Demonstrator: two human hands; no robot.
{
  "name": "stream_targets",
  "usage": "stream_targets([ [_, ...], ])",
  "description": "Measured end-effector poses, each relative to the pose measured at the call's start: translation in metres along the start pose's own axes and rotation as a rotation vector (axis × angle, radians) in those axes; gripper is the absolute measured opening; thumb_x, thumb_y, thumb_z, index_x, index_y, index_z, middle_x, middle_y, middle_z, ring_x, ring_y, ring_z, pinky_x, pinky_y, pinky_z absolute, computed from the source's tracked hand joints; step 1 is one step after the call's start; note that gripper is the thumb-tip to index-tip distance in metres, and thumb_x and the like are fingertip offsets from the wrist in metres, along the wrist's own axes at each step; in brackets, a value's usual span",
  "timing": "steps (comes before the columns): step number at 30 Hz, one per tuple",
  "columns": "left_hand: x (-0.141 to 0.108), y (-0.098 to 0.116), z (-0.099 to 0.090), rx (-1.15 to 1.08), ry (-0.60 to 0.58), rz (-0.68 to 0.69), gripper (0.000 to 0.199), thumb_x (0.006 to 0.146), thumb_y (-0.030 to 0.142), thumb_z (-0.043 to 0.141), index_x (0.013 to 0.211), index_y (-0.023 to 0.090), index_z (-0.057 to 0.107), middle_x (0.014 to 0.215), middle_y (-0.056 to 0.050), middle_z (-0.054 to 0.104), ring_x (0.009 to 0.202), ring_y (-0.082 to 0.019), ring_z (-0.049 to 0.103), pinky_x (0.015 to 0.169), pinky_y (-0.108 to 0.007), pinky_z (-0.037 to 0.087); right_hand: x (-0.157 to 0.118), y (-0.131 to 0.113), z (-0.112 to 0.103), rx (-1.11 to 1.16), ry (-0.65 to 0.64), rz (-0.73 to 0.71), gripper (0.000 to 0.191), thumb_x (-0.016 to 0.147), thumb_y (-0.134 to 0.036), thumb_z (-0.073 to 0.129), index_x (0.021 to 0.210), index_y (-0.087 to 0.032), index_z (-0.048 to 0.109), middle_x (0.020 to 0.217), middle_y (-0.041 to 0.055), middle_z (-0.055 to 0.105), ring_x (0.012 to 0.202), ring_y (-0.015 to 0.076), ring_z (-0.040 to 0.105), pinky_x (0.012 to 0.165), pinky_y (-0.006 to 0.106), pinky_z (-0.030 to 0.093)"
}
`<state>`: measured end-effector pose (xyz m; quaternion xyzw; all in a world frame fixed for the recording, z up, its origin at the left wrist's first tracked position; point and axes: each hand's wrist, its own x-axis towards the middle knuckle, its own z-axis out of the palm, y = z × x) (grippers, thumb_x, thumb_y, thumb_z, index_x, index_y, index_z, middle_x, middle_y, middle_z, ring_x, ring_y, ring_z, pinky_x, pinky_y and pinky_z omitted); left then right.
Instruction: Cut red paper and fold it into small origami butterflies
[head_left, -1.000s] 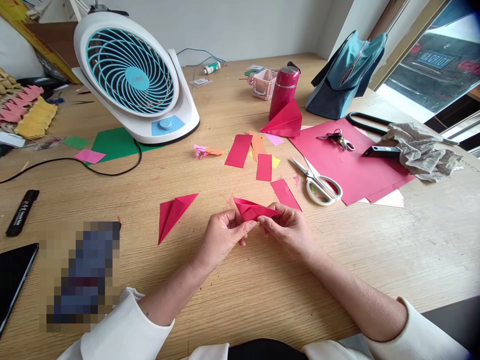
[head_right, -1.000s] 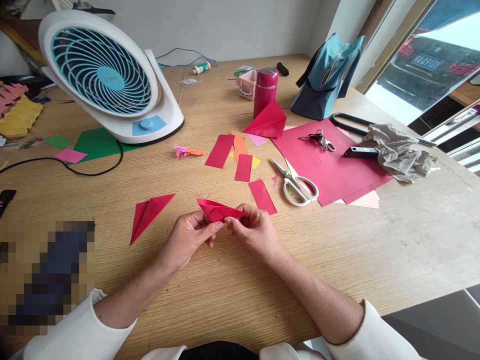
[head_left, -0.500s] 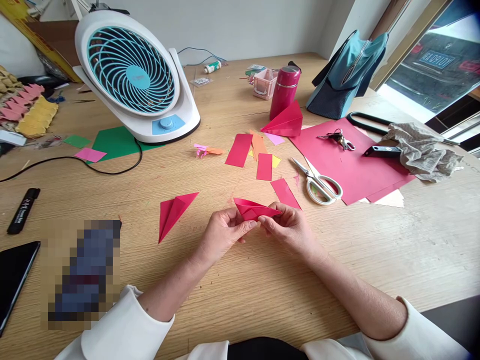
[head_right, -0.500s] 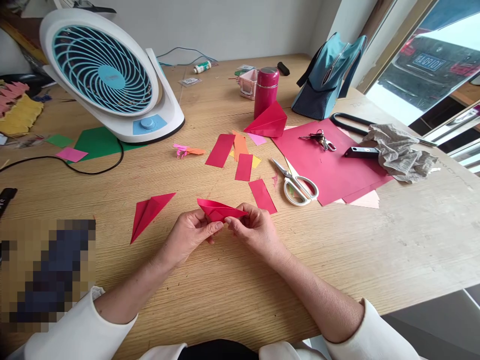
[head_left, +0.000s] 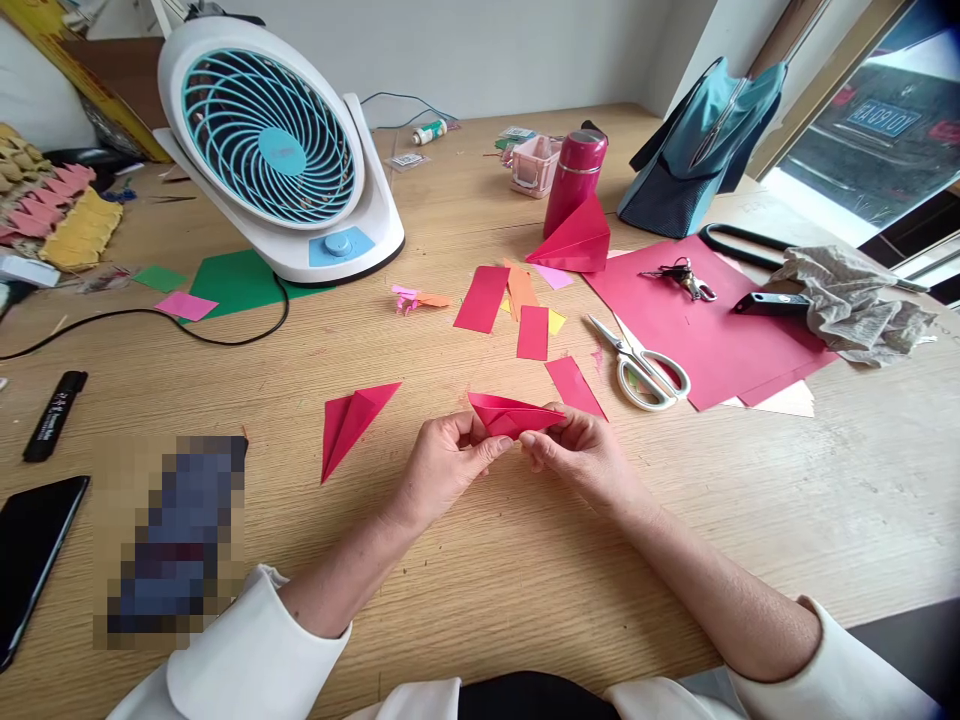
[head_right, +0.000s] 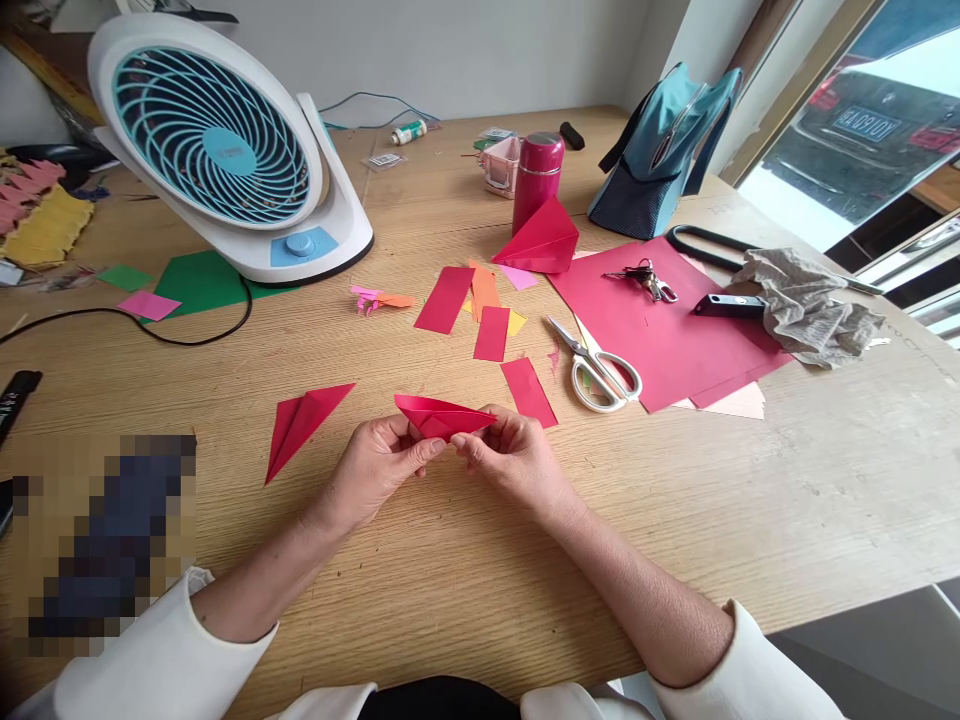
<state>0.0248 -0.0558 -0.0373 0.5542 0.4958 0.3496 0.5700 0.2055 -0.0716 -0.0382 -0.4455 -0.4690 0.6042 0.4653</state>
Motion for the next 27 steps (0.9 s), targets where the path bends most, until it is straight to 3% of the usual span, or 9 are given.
stream_targets([
  [10, -0.001, 0.004, 0.0, -0.037, -0.053, -0.074, 0.032, 0.07, 0.041, 0.079, 0.084, 0.013, 0.072, 0.075, -0.004, 0.067, 0.066, -0.013, 0.057, 0.05, -0.021, 0.049, 0.0, 0.005, 0.001, -0.057, -0.026, 0.013, 0.037, 0.071, -0.051, 0.082, 0.075, -0.017, 0.067, 0.059, -0.0018, 0.06, 0.049, 0.0096, 0.051, 0.048, 0.023, 0.042],
  [16, -0.001, 0.0, 0.003, -0.122, 0.007, -0.085, 0.03, 0.068, 0.04, 0.082, 0.072, 0.012, 0.071, 0.067, -0.002, 0.066, 0.061, -0.01, 0.052, 0.048, -0.02, 0.045, -0.001, 0.009, 0.001, -0.105, -0.013, 0.029, 0.04, 0.073, -0.055, 0.078, 0.072, -0.017, 0.065, 0.058, -0.0008, 0.06, 0.05, 0.0116, 0.051, 0.048, 0.025, 0.04],
  [23, -0.002, 0.003, 0.005, -0.173, 0.006, -0.097, 0.028, 0.069, 0.038, 0.082, 0.081, 0.013, 0.076, 0.076, -0.005, 0.071, 0.067, -0.012, 0.056, 0.05, -0.02, 0.046, 0.0, 0.01, 0.001, -0.138, -0.011, 0.053, 0.042, 0.074, -0.057, 0.077, 0.067, -0.018, 0.064, 0.057, 0.0011, 0.063, 0.051, 0.0128, 0.053, 0.05, 0.026, 0.041],
  [27, -0.001, 0.004, 0.001, -0.172, 0.024, -0.094, 0.029, 0.067, 0.039, 0.084, 0.075, 0.013, 0.074, 0.075, -0.005, 0.071, 0.066, -0.013, 0.056, 0.05, -0.021, 0.047, 0.0, 0.009, 0.001, -0.156, -0.009, 0.073, 0.042, 0.074, -0.057, 0.076, 0.069, -0.018, 0.063, 0.057, 0.0004, 0.062, 0.05, 0.0119, 0.051, 0.049, 0.025, 0.039],
])
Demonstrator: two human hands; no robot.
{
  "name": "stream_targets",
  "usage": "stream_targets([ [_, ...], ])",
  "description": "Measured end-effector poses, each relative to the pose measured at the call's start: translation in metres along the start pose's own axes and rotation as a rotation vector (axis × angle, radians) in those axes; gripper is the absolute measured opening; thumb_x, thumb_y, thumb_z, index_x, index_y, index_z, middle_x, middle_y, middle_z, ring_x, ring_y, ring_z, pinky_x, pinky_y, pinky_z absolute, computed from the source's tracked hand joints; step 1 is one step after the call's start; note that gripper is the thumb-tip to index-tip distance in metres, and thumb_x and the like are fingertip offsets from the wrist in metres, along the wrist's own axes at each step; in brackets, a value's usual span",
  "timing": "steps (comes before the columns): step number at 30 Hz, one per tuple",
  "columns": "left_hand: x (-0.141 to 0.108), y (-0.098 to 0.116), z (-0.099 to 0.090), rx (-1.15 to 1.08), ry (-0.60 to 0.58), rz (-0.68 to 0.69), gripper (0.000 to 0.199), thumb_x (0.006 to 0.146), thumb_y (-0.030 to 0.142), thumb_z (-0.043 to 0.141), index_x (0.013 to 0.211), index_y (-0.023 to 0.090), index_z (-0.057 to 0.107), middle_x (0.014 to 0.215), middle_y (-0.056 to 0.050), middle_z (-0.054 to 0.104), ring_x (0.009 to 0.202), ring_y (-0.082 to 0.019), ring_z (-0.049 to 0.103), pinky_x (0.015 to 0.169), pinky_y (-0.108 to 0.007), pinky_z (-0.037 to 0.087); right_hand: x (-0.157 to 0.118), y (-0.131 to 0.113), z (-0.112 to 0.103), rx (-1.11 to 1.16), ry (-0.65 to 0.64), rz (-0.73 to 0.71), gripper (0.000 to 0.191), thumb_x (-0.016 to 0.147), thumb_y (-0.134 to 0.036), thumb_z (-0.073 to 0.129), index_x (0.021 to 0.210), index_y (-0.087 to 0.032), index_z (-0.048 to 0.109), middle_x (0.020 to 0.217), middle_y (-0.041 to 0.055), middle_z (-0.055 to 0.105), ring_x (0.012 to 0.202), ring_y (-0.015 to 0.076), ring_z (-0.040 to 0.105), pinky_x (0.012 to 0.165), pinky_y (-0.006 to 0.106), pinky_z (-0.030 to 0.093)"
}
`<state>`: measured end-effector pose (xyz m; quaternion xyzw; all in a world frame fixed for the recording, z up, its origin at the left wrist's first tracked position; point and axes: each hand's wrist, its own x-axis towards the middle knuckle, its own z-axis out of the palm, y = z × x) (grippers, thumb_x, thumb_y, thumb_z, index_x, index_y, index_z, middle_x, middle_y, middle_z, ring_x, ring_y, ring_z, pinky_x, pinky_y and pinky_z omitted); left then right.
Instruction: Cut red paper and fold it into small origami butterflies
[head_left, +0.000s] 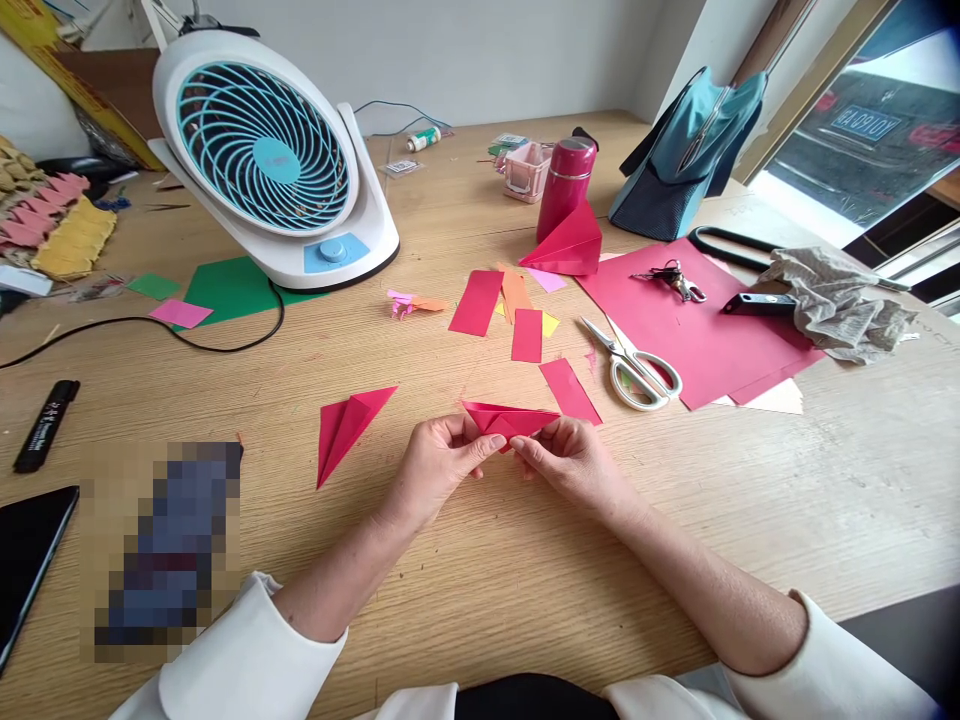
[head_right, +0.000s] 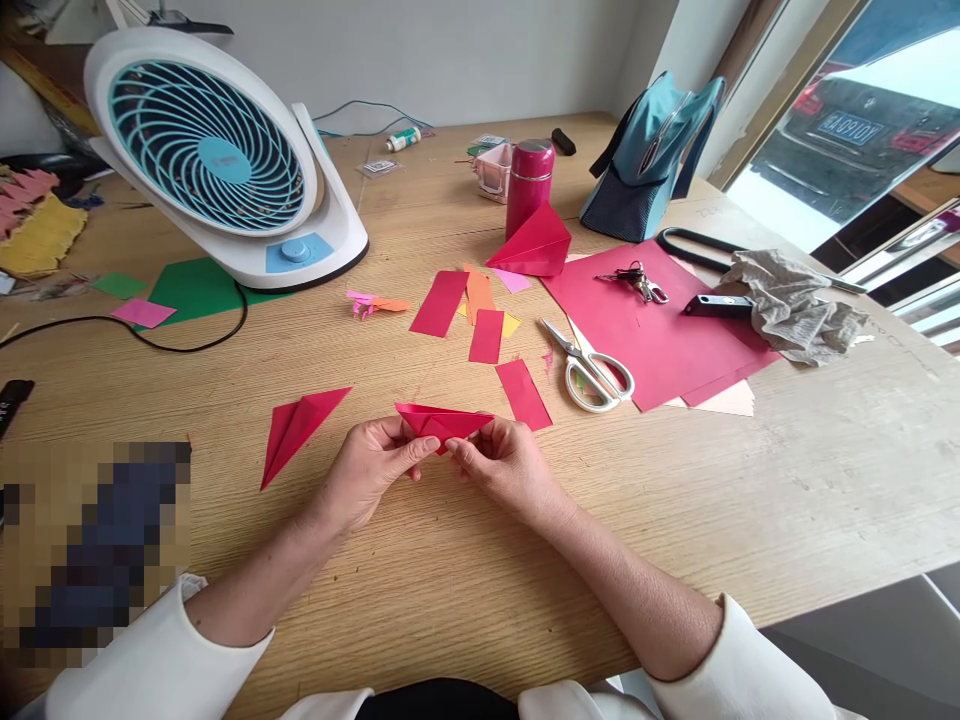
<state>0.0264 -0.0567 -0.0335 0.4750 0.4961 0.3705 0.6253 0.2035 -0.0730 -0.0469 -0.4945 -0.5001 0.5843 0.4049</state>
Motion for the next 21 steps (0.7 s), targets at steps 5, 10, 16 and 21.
stream_targets([
  [5, -0.0006, -0.0044, 0.0032, -0.043, 0.032, 0.012, 0.03, 0.066, 0.039, 0.085, 0.067, 0.013, 0.07, 0.068, -0.003, 0.067, 0.059, -0.01, 0.051, 0.05, -0.021, 0.044, 0.0002, -0.0006, 0.0008, 0.036, -0.011, 0.006, 0.041, 0.071, -0.056, 0.079, 0.071, -0.018, 0.065, 0.056, 0.0, 0.062, 0.051, 0.0123, 0.052, 0.051, 0.025, 0.041],
  [10, -0.002, -0.0061, 0.0055, -0.056, 0.038, -0.002, 0.031, 0.066, 0.039, 0.085, 0.067, 0.014, 0.068, 0.065, -0.001, 0.063, 0.059, -0.01, 0.053, 0.05, -0.021, 0.043, -0.0005, 0.0013, 0.0014, -0.018, -0.066, 0.003, 0.041, 0.075, -0.055, 0.077, 0.066, -0.018, 0.063, 0.056, 0.0012, 0.063, 0.05, 0.0124, 0.052, 0.05, 0.026, 0.039],
  [16, 0.0025, -0.001, -0.0012, -0.036, 0.08, 0.04, 0.033, 0.065, 0.037, 0.086, 0.061, 0.014, 0.062, 0.058, 0.004, 0.056, 0.05, -0.006, 0.046, 0.047, -0.021, 0.039, -0.0007, 0.0014, 0.0012, -0.028, -0.045, 0.0, 0.045, 0.073, -0.062, 0.075, 0.067, -0.02, 0.06, 0.055, -0.0001, 0.06, 0.048, 0.013, 0.052, 0.047, 0.026, 0.039],
  [21, 0.0022, 0.0008, -0.0014, -0.081, 0.111, 0.035, 0.032, 0.065, 0.036, 0.086, 0.063, 0.014, 0.063, 0.06, 0.004, 0.055, 0.051, -0.006, 0.045, 0.048, -0.02, 0.04, -0.0011, 0.0018, 0.0011, -0.051, -0.048, 0.001, 0.044, 0.076, -0.06, 0.073, 0.067, -0.02, 0.06, 0.056, 0.0005, 0.061, 0.049, 0.0132, 0.051, 0.047, 0.027, 0.037],
])
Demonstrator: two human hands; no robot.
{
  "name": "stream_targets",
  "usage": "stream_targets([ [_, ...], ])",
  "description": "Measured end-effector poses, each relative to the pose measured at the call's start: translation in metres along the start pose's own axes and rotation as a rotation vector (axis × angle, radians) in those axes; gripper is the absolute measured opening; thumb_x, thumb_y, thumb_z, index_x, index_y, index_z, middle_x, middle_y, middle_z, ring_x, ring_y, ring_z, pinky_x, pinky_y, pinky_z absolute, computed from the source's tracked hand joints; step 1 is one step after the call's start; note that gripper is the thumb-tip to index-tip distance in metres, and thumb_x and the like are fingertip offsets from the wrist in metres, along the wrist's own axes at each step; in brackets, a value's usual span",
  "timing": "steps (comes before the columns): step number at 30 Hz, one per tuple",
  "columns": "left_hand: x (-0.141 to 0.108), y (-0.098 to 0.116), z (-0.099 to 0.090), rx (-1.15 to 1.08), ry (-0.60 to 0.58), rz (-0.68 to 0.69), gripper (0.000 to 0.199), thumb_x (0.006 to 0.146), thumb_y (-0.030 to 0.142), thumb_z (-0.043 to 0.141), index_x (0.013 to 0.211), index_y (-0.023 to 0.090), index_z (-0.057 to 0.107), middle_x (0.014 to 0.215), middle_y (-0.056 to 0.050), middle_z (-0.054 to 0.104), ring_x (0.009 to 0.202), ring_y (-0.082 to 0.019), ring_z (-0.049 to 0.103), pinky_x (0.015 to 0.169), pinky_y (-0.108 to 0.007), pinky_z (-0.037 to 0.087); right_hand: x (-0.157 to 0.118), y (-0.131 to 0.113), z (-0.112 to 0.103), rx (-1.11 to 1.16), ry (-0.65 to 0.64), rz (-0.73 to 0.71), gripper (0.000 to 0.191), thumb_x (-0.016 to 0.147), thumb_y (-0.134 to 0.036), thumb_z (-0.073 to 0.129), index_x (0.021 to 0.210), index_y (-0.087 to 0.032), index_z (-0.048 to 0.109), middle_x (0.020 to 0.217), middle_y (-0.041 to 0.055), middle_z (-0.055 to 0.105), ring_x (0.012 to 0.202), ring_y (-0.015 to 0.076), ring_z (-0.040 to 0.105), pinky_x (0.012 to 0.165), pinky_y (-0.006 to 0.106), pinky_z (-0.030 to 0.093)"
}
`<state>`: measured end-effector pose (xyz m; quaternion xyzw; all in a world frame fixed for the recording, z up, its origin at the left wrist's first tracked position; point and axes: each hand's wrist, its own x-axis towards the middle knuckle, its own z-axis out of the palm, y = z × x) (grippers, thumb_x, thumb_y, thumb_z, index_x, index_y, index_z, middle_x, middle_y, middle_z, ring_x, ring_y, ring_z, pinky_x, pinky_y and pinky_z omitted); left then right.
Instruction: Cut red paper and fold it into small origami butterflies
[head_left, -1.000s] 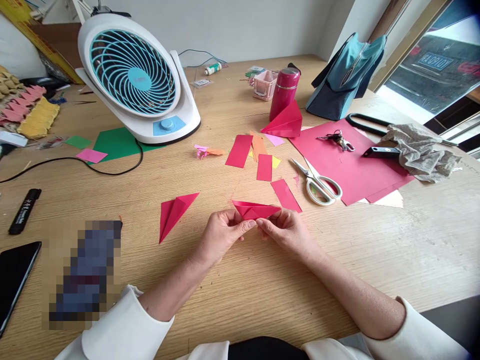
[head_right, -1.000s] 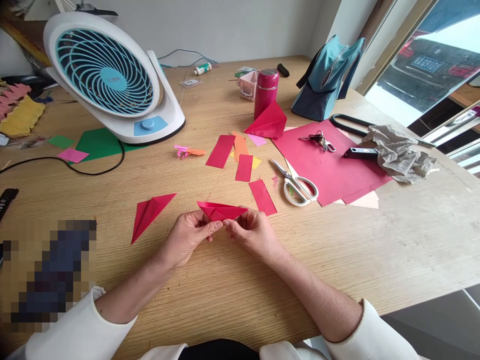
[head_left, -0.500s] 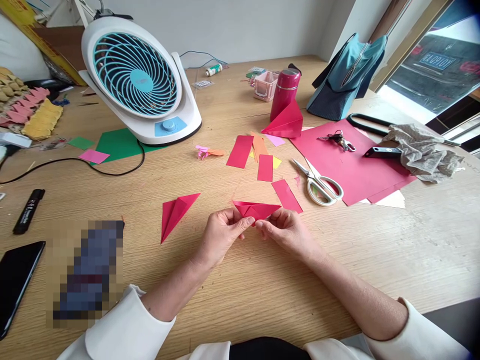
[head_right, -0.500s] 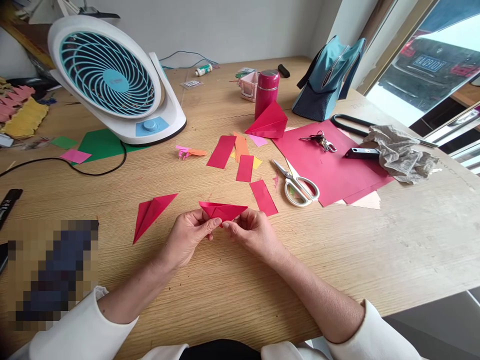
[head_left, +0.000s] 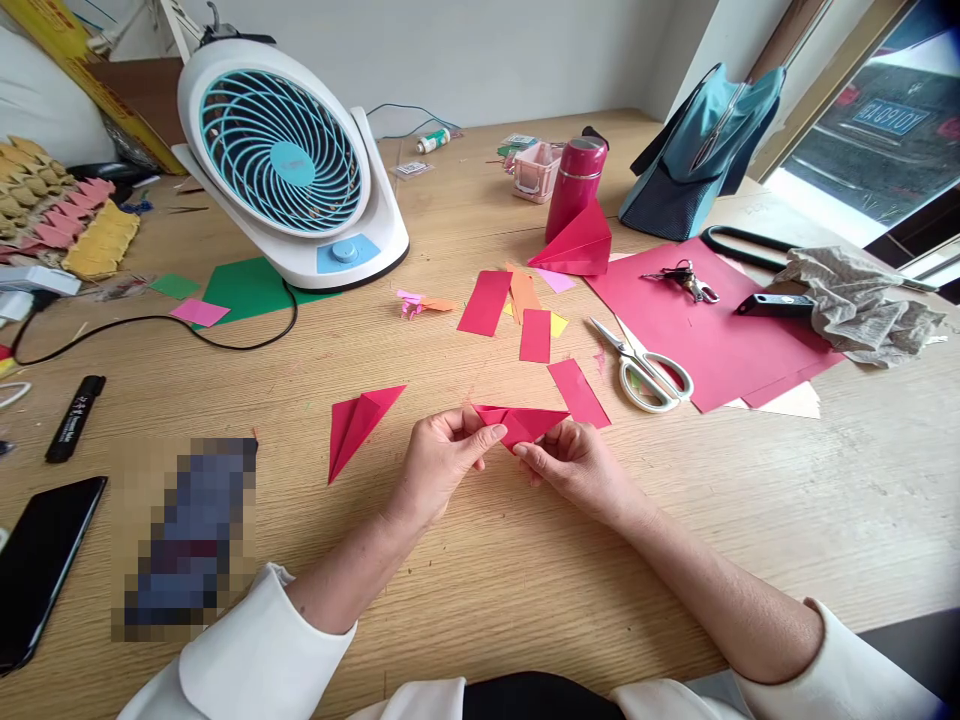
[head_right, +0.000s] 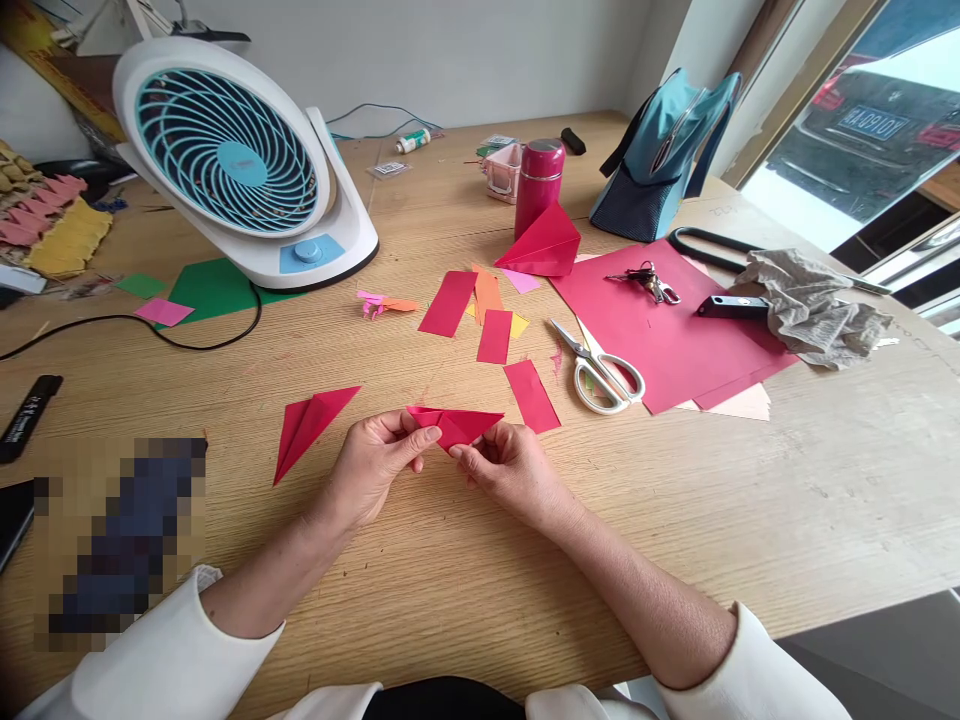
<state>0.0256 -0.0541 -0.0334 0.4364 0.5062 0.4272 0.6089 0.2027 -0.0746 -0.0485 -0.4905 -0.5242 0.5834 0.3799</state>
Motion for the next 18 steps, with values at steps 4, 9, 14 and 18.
stream_targets([
  [4, 0.002, 0.007, -0.002, -0.047, 0.051, -0.011, 0.032, 0.062, 0.035, 0.087, 0.064, 0.013, 0.064, 0.061, 0.004, 0.056, 0.051, -0.005, 0.044, 0.046, -0.019, 0.037, -0.001, 0.0, -0.001, -0.005, -0.003, -0.008, 0.043, 0.077, -0.059, 0.072, 0.069, -0.019, 0.06, 0.058, 0.0007, 0.062, 0.05, 0.0135, 0.053, 0.048, 0.027, 0.039],
  [9, 0.012, 0.021, -0.016, -0.165, 0.223, 0.038, 0.037, 0.057, 0.037, 0.09, 0.071, 0.013, 0.066, 0.072, 0.002, 0.06, 0.06, -0.006, 0.047, 0.048, -0.016, 0.04, -0.002, -0.003, -0.001, -0.048, 0.027, -0.005, 0.046, 0.077, -0.061, 0.071, 0.062, -0.019, 0.06, 0.053, 0.0013, 0.061, 0.048, 0.013, 0.051, 0.046, 0.026, 0.037],
  [14, 0.008, 0.019, -0.012, -0.087, 0.041, 0.02, 0.037, 0.07, 0.047, 0.081, 0.079, 0.016, 0.064, 0.075, 0.002, 0.058, 0.064, -0.009, 0.05, 0.049, -0.017, 0.046, -0.001, -0.007, 0.0, -0.031, 0.087, 0.0, 0.048, 0.076, -0.062, 0.072, 0.058, -0.02, 0.058, 0.049, 0.0005, 0.059, 0.043, 0.0112, 0.047, 0.043, 0.026, 0.035],
  [18, -0.003, 0.006, 0.001, 0.124, -0.172, -0.005, 0.035, 0.074, 0.047, 0.078, 0.08, 0.015, 0.066, 0.073, -0.001, 0.062, 0.065, -0.012, 0.055, 0.05, -0.021, 0.048, -0.001, -0.006, 0.002, 0.039, 0.085, -0.006, 0.042, 0.072, -0.057, 0.078, 0.063, -0.02, 0.06, 0.055, 0.0004, 0.061, 0.047, 0.0124, 0.051, 0.046, 0.026, 0.038],
])
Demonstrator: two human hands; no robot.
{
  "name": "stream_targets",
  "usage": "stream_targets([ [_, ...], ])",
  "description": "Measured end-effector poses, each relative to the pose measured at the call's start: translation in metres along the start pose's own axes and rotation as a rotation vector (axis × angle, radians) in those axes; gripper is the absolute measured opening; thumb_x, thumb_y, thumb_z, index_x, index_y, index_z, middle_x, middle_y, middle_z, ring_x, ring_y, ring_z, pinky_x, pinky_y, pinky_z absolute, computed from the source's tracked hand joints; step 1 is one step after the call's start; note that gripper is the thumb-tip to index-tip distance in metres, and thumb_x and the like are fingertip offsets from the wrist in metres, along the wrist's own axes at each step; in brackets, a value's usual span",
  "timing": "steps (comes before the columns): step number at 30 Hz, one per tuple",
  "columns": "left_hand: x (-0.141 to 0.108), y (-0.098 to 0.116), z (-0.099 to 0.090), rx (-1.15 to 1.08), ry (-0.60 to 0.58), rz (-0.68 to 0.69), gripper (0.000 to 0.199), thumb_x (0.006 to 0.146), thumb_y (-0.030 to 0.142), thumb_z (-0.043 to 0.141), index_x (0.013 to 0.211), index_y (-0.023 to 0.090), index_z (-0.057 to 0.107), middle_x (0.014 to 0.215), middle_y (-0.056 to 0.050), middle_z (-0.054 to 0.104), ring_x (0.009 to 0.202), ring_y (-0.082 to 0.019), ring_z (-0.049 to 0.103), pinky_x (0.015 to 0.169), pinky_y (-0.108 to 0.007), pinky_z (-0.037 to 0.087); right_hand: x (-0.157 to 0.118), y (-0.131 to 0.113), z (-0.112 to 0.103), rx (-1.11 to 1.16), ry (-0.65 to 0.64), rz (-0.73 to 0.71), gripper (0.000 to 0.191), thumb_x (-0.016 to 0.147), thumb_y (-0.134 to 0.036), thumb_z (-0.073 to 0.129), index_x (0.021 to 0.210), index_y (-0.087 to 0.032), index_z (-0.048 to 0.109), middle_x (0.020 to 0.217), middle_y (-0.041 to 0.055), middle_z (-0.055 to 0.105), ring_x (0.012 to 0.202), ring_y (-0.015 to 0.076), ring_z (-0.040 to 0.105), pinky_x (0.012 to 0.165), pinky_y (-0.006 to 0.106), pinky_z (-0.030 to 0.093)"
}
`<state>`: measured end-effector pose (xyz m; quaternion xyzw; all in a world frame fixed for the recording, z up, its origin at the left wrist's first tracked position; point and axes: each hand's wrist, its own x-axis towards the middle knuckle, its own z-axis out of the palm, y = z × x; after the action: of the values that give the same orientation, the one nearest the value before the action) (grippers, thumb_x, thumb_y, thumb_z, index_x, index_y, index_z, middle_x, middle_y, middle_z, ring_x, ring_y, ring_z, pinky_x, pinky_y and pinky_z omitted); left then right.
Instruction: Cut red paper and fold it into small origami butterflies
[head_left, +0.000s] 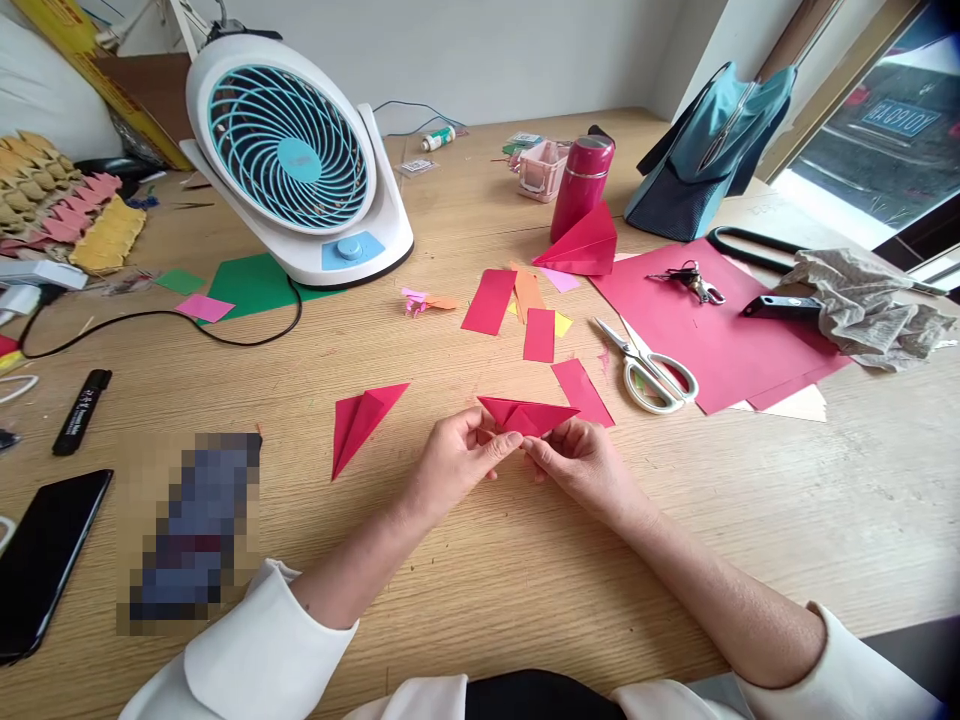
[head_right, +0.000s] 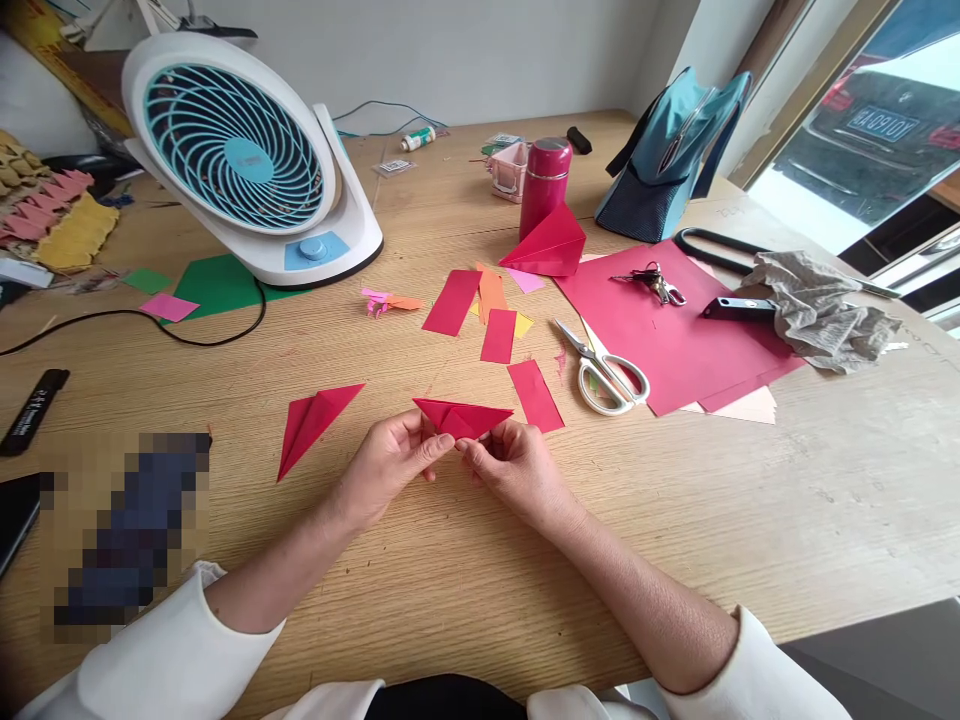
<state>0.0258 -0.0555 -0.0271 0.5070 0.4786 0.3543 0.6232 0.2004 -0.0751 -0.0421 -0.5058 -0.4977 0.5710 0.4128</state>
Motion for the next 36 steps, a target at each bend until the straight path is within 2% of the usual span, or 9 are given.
stream_targets([
  [5, -0.003, -0.008, 0.005, 0.056, 0.112, 0.048, 0.033, 0.073, 0.042, 0.079, 0.065, 0.015, 0.063, 0.06, 0.001, 0.059, 0.052, -0.009, 0.048, 0.049, -0.022, 0.041, -0.001, 0.004, 0.002, 0.018, -0.061, -0.017, 0.037, 0.074, -0.052, 0.077, 0.071, -0.018, 0.062, 0.058, -0.0006, 0.061, 0.052, 0.0123, 0.052, 0.049, 0.025, 0.039],
  [10, -0.003, -0.008, 0.006, -0.05, 0.074, -0.002, 0.03, 0.071, 0.04, 0.081, 0.068, 0.014, 0.067, 0.067, -0.001, 0.064, 0.057, -0.01, 0.05, 0.05, -0.022, 0.042, 0.0, 0.011, 0.003, -0.011, -0.087, -0.052, 0.029, 0.081, -0.045, 0.072, 0.077, -0.018, 0.061, 0.058, -0.0024, 0.058, 0.051, 0.0107, 0.048, 0.049, 0.024, 0.036],
  [16, 0.0, -0.008, 0.001, -0.088, 0.178, 0.03, 0.028, 0.071, 0.037, 0.082, 0.067, 0.015, 0.066, 0.061, 0.003, 0.057, 0.05, -0.006, 0.045, 0.047, -0.02, 0.038, -0.001, 0.013, 0.004, -0.052, -0.069, -0.066, 0.023, 0.084, -0.038, 0.065, 0.075, -0.02, 0.053, 0.059, -0.0051, 0.047, 0.051, 0.0092, 0.039, 0.048, 0.024, 0.031],
  [22, 0.002, 0.007, -0.005, -0.223, 0.302, 0.067, 0.031, 0.067, 0.04, 0.084, 0.075, 0.015, 0.067, 0.066, 0.004, 0.055, 0.055, -0.006, 0.046, 0.047, -0.018, 0.042, 0.0, 0.011, 0.005, -0.093, -0.026, -0.029, 0.024, 0.08, -0.036, 0.066, 0.069, -0.02, 0.051, 0.057, -0.0043, 0.047, 0.05, 0.0095, 0.039, 0.048, 0.025, 0.028],
  [24, 0.001, 0.009, -0.003, -0.214, 0.238, 0.053, 0.034, 0.069, 0.044, 0.082, 0.081, 0.016, 0.067, 0.07, 0.003, 0.056, 0.059, -0.008, 0.048, 0.048, -0.018, 0.045, 0.0, 0.011, 0.006, -0.062, -0.017, -0.037, 0.026, 0.081, -0.037, 0.064, 0.067, -0.021, 0.049, 0.056, -0.0052, 0.043, 0.049, 0.0087, 0.035, 0.047, 0.025, 0.026],
  [27, -0.002, 0.004, 0.004, -0.094, 0.089, -0.018, 0.036, 0.068, 0.045, 0.084, 0.079, 0.015, 0.066, 0.071, 0.001, 0.06, 0.064, -0.01, 0.052, 0.048, -0.019, 0.045, 0.001, 0.012, 0.008, -0.045, -0.007, -0.067, 0.026, 0.082, -0.037, 0.064, 0.067, -0.02, 0.051, 0.056, -0.0049, 0.044, 0.05, 0.0086, 0.035, 0.047, 0.024, 0.028],
  [30, -0.004, -0.004, 0.009, -0.048, 0.1, -0.041, 0.035, 0.066, 0.043, 0.084, 0.074, 0.013, 0.068, 0.07, -0.002, 0.064, 0.064, -0.011, 0.052, 0.05, -0.019, 0.043, 0.0, 0.012, 0.009, -0.084, -0.01, -0.075, 0.027, 0.081, -0.04, 0.067, 0.069, -0.019, 0.055, 0.057, -0.0032, 0.049, 0.052, 0.0094, 0.039, 0.047, 0.023, 0.03],
  [36, -0.001, -0.005, 0.005, -0.162, 0.106, -0.062, 0.033, 0.062, 0.039, 0.088, 0.066, 0.012, 0.07, 0.065, -0.001, 0.065, 0.054, -0.007, 0.046, 0.048, -0.019, 0.038, -0.001, 0.012, 0.01, -0.077, -0.037, -0.082, 0.029, 0.08, -0.041, 0.07, 0.07, -0.019, 0.055, 0.057, -0.0047, 0.045, 0.051, 0.0081, 0.035, 0.045, 0.022, 0.027],
])
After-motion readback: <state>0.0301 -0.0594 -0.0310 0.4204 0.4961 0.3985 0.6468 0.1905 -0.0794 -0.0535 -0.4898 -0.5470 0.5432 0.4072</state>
